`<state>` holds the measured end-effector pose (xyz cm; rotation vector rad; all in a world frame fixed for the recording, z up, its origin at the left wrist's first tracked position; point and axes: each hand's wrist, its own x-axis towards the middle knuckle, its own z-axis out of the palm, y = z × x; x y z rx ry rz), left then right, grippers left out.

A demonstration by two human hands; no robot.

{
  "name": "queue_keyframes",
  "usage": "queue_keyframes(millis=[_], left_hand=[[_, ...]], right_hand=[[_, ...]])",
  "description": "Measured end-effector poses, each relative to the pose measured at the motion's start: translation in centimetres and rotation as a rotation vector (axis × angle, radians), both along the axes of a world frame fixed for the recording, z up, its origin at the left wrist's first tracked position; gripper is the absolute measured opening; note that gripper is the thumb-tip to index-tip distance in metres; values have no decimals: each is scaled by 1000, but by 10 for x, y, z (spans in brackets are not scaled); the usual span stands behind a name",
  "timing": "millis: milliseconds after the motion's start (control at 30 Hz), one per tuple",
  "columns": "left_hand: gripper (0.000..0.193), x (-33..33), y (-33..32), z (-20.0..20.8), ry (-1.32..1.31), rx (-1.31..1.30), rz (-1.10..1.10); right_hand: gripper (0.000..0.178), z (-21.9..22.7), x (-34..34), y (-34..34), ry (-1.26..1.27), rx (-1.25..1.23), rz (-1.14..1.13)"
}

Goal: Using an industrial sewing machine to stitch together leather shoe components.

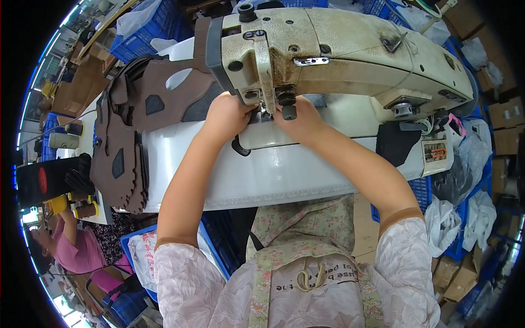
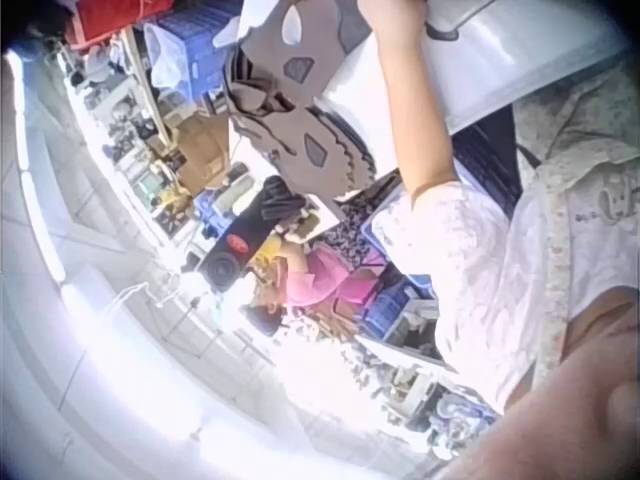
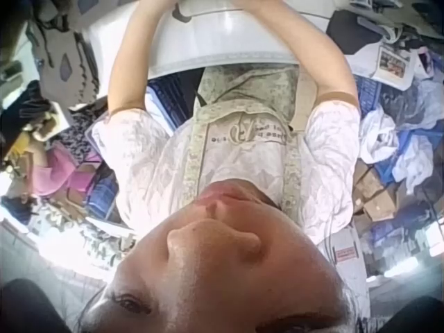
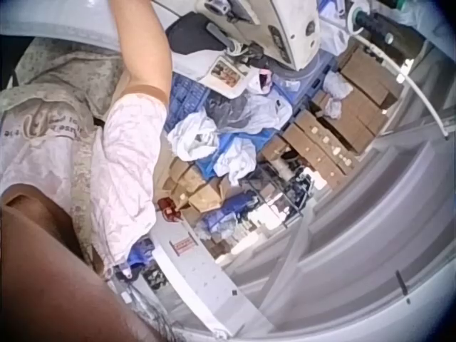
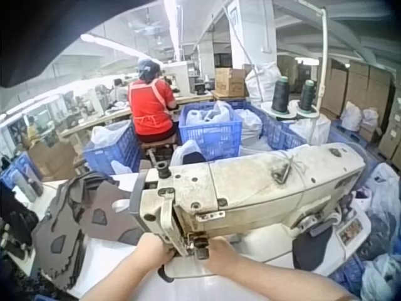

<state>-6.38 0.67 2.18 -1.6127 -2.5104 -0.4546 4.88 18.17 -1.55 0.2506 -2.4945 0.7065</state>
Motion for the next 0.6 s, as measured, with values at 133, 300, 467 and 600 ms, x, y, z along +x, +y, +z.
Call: queue_keyframes(millis=[133, 300, 467, 600], left_hand=[[28, 0, 0, -1, -18, -12, 12], [27, -2, 0, -2, 6, -9, -3], [26, -2, -1, -3, -24, 1, 12], [29, -1, 0, -2, -111, 20, 28]], right_hand=[[29, -3, -1, 2, 163, 68, 30], [24, -5, -2, 3, 130, 101, 26], [13, 5, -1, 0, 141, 16, 31], [9, -1, 3, 5, 23, 150, -26]])
